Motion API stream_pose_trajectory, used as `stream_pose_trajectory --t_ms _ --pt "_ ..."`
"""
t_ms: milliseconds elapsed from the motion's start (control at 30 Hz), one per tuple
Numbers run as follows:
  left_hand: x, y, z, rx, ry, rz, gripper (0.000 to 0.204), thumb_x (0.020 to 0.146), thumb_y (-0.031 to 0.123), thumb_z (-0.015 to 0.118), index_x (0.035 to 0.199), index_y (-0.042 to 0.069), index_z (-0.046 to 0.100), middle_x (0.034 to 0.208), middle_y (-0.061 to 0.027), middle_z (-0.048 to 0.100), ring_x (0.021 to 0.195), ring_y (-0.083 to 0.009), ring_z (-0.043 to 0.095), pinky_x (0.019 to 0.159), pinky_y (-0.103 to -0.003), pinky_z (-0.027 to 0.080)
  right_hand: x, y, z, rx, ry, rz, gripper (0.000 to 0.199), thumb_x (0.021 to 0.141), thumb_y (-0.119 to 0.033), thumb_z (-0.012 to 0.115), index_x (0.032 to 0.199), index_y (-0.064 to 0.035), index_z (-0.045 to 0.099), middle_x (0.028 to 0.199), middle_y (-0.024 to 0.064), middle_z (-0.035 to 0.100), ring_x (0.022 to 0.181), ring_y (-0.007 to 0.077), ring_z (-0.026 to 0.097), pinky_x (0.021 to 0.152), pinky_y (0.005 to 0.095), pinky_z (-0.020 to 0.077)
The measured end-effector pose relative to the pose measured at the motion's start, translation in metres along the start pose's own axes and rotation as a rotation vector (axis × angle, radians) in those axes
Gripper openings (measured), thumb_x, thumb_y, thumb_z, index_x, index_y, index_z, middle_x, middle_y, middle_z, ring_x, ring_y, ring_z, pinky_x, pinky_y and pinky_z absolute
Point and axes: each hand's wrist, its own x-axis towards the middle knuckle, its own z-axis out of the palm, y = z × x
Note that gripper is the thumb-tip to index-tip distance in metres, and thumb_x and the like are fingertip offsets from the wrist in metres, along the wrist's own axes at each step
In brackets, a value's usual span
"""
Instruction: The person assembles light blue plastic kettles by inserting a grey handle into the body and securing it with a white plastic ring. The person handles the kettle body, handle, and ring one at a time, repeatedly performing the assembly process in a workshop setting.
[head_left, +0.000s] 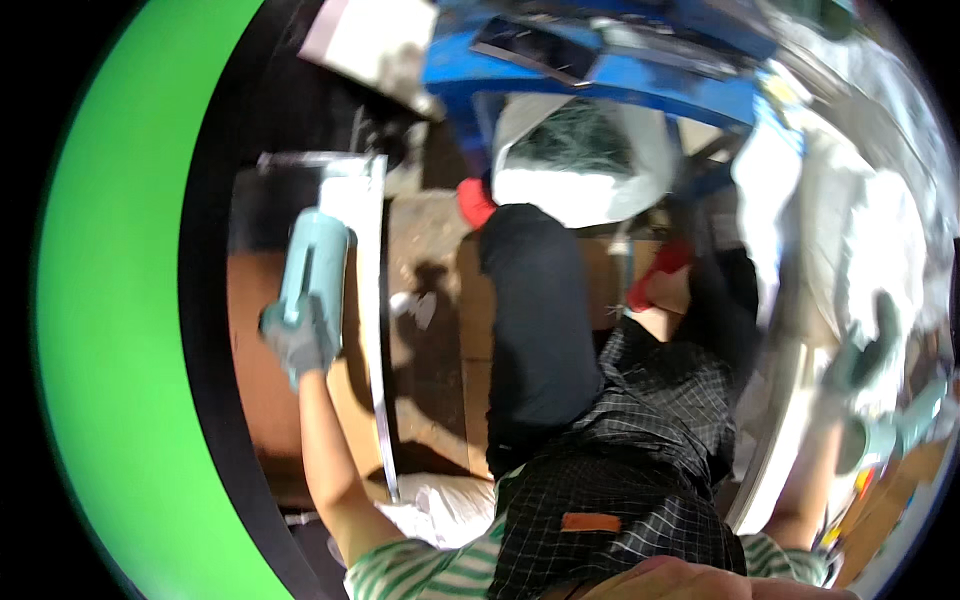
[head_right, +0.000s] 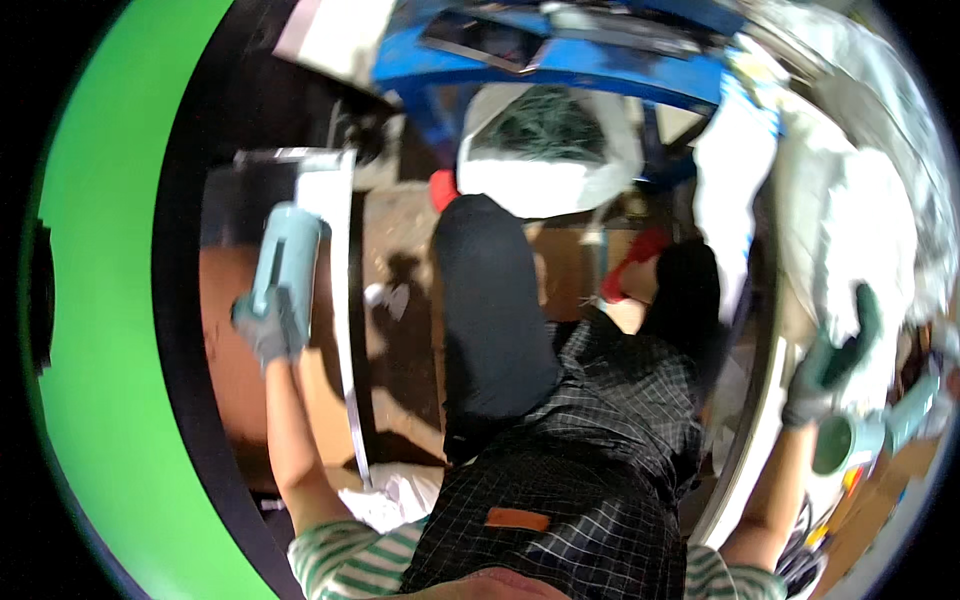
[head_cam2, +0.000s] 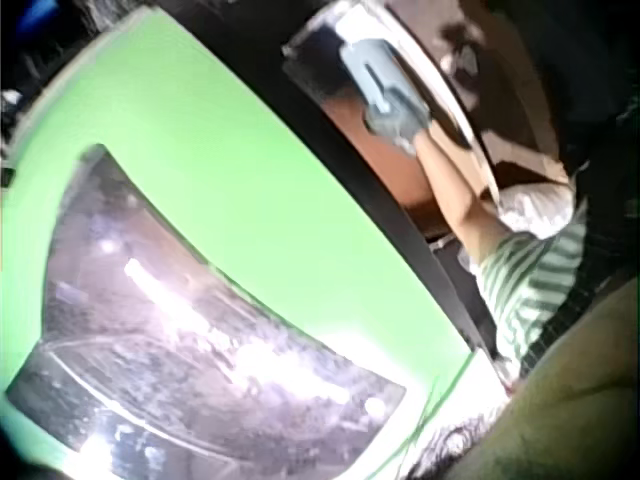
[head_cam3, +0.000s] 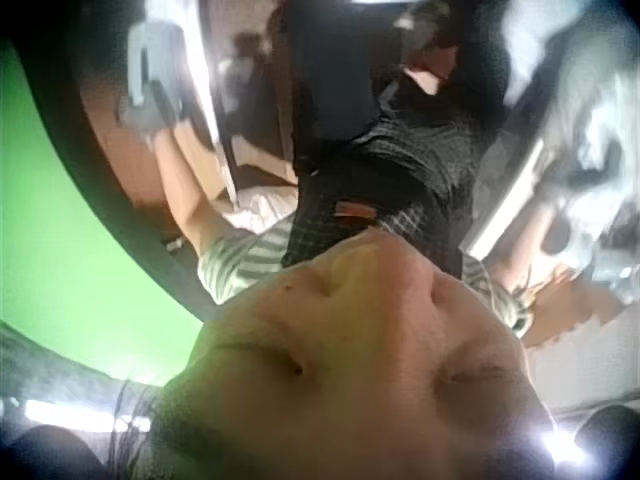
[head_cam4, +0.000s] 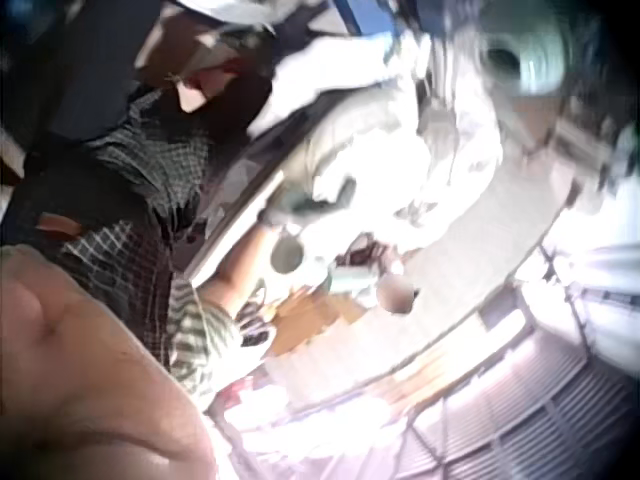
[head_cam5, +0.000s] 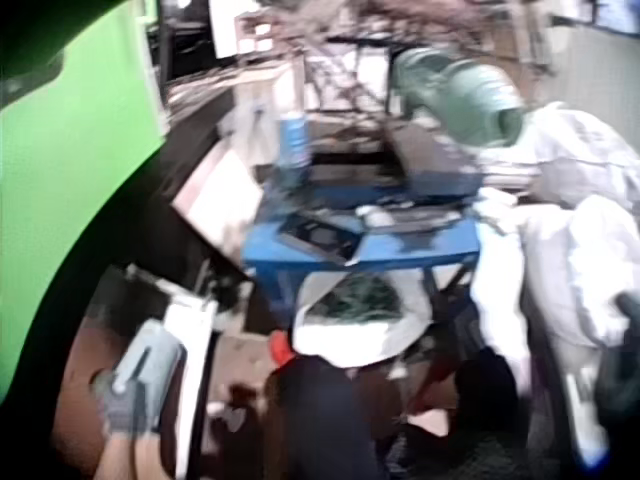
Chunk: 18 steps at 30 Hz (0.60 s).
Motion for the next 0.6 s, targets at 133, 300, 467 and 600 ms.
stream_pose_trajectory --t_ms 133,300,467,600 --pt "-0.057 0.121 -0.074 -0.69 -0.036 0.05 0.034 0.094 0.022 0.077 0.113 -0.001 0.063 0.102 -0.0044 0.057 0.093 -0.0177 0.058 0.085 -0.034 0.05 -0.022 -0.118 0.063 0.932 -0.665 0.334 0.059 0.097 -0.013 0.065 0.151 0.0005 0.045 0.148 0.0152 0.053 0.138 0.0242 0.051 0.116 0.0414 0.0411" --pt "-0.129 0.291 -0.166 -1.098 -0.563 -0.15 0.034 0.1 0.02 0.059 0.125 -0.003 0.063 0.12 -0.0096 0.065 0.106 -0.0171 0.064 0.091 -0.031 0.054 -0.087 -0.204 0.127 1.878 -0.793 0.682 0.109 0.089 -0.037 0.084 0.168 -0.0034 0.017 0.166 0.0132 0.035 0.152 0.0259 0.036 0.125 0.0435 0.03" --pt "-0.15 0.36 -0.113 -1.497 -1.119 0.06 0.063 0.103 0.044 0.061 0.141 -0.006 0.056 0.138 -0.0164 0.062 0.125 -0.0297 0.061 0.112 -0.043 0.044 -0.094 -0.17 0.078 2.469 -0.661 1.63 0.096 0.096 -0.063 0.065 0.163 -0.0036 0.031 0.161 0.0185 0.043 0.14 0.0301 0.052 0.115 0.0447 0.0467" --pt "-0.172 0.41 -0.068 -1.272 -0.838 0.81 0.054 0.105 0.038 0.056 0.139 -0.004 0.058 0.133 -0.0211 0.065 0.124 -0.0419 0.061 0.111 -0.049 0.045 -0.137 -0.139 0.04 2.135 -1.413 1.592 0.128 0.085 -0.099 0.021 0.147 0.009 0.052 0.112 0.0178 0.07 0.083 0.0211 0.068 0.065 0.0316 0.0539"
